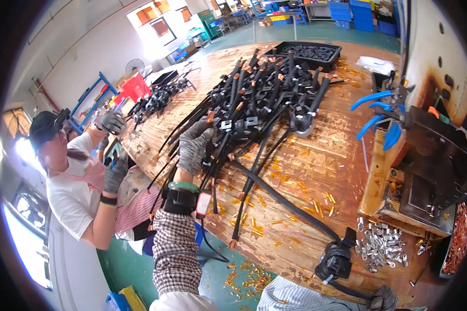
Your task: Crimping metal connectors onto wires using a specialized machine.
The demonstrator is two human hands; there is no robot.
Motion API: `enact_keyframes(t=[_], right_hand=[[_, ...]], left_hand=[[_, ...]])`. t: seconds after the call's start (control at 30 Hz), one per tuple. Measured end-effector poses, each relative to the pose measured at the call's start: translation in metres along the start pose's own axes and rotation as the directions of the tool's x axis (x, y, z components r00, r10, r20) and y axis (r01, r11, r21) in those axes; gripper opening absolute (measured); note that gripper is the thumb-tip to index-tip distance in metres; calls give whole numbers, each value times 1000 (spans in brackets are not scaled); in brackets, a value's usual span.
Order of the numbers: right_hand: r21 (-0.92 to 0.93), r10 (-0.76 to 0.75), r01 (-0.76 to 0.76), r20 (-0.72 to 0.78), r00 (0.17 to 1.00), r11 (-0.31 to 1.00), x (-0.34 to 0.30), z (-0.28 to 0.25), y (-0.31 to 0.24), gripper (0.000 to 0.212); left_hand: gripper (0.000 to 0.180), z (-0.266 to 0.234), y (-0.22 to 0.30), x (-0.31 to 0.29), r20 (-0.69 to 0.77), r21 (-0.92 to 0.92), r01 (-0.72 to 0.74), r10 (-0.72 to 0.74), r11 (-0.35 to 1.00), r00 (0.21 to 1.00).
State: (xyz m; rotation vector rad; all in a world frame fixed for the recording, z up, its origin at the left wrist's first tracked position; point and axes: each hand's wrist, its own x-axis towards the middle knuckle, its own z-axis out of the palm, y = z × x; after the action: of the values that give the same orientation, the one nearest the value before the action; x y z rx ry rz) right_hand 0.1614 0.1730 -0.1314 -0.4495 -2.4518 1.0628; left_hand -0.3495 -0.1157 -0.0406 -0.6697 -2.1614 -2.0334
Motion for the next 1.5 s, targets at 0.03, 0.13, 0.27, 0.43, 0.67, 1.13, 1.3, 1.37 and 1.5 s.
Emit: enact_keyframes(t=[0.03, 0.13, 0.27, 0.43, 0.67, 1.13, 1.3, 1.37, 1.5], right_hand=[[15, 8, -8, -19, 1000, 1000, 0, 0, -2, 28], [90, 58, -57, -6, 998, 994, 3, -2, -8, 30], [-20, -71, 70, -78, 994, 997, 5, 2, 0, 32], [-9, -15, 15, -42, 999, 1000, 8, 3, -5, 34], [-13, 28, -27, 13, 1000, 1000, 4, 0, 1, 36], [28, -44, 45, -36, 998, 999, 9, 2, -4, 33], [-18, 24, -24, 16, 1000, 1000, 4, -1, 1, 33], [-47, 7, -7, 9, 1000, 999, 3, 0, 3, 33], [-38, 0, 0, -19, 1000, 999, 2, 1, 5, 27]], left_hand=[[22, -3, 2, -6, -26, -43, 15, -16, 999, 1000], [21, -15, 10, -19, -9, -123, 12, -13, 992, 1000], [21, -10, 16, -28, -42, -178, 5, -12, 984, 999], [23, -17, 10, -30, 5, -260, -20, 22, 965, 1000], [22, -14, 13, -33, 32, -290, -27, 38, 957, 999], [29, -10, 7, -52, 29, -233, -58, 66, 971, 997], [28, -11, 6, -57, 14, -244, -76, 82, 967, 997], [28, -11, 4, -57, 25, -245, -87, 96, 966, 995], [24, -8, 1, -58, -40, -338, -100, 92, 936, 995]])
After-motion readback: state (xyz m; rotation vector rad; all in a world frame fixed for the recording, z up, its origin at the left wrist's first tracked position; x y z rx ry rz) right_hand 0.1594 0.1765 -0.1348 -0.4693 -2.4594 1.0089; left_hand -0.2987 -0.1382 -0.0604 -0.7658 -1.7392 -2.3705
